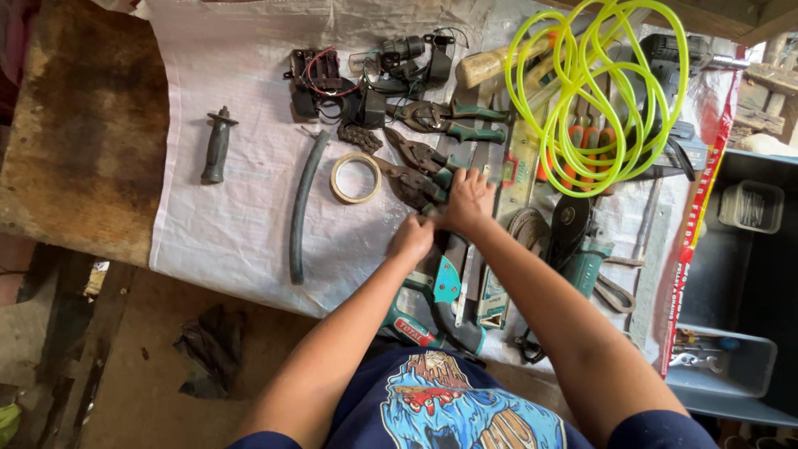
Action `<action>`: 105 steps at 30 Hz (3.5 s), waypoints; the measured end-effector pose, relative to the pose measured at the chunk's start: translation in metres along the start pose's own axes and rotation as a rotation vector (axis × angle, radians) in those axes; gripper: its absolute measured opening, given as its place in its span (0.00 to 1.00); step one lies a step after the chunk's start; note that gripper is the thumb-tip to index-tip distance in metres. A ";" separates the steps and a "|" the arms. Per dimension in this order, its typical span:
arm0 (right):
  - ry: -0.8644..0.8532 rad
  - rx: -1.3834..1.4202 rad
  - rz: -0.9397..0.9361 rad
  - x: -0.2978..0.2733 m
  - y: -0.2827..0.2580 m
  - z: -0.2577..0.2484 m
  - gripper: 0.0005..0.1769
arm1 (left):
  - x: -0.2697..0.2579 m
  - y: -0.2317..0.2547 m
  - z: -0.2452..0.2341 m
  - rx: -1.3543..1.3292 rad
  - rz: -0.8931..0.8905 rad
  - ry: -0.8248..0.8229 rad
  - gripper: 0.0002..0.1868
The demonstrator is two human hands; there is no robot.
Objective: The person takes tools out of a toolbox tray and lays them on a cloth on the workbench, then arranges hammers, pliers, screwdrivers, wrenches and a coiled hose back into the toolbox compartments, arranging them neatly by hand.
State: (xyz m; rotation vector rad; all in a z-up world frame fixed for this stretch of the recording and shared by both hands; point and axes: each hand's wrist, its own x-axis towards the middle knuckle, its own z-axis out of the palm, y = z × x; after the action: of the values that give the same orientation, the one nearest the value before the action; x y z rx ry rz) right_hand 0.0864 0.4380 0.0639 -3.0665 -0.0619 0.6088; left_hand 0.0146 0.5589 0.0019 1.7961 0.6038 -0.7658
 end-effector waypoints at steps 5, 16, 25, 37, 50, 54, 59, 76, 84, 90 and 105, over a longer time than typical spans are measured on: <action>-0.039 0.106 -0.034 -0.002 0.014 0.037 0.52 | 0.005 -0.007 0.006 -0.390 -0.045 -0.003 0.24; 0.237 0.274 -0.035 0.010 0.047 0.031 0.40 | -0.010 0.019 0.019 -0.465 -0.145 0.252 0.39; 0.143 0.287 -0.021 0.017 0.046 0.033 0.39 | -0.021 0.028 0.015 -0.160 0.001 0.302 0.32; 0.009 0.257 -0.034 -0.002 0.042 0.006 0.43 | -0.027 0.018 0.000 -0.026 0.048 0.254 0.34; 0.131 0.376 0.013 -0.029 0.037 0.020 0.43 | -0.005 0.002 -0.014 0.037 0.108 0.209 0.36; 0.164 0.171 0.003 -0.036 0.041 0.025 0.40 | 0.002 -0.007 -0.012 0.120 0.139 0.207 0.37; 0.170 0.254 0.003 -0.034 0.051 0.025 0.37 | 0.023 -0.033 -0.015 0.198 0.267 0.174 0.36; 0.419 0.038 -0.173 0.117 0.059 0.018 0.31 | 0.063 -0.085 -0.022 0.048 0.436 0.025 0.26; 0.072 -0.137 -0.129 0.135 0.054 0.001 0.42 | 0.066 -0.089 -0.018 0.079 0.476 0.037 0.26; 0.012 -0.225 -0.150 0.112 0.038 -0.013 0.37 | 0.066 -0.090 -0.016 0.118 0.430 0.033 0.28; 0.452 0.133 -0.078 0.015 0.044 0.002 0.34 | 0.062 -0.083 -0.021 0.165 0.432 0.041 0.29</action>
State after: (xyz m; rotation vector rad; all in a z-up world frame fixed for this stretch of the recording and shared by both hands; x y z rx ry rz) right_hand 0.1009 0.3946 0.0550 -2.9696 -0.1269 -0.0881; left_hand 0.0015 0.6083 -0.0901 2.0055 0.1666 -0.4925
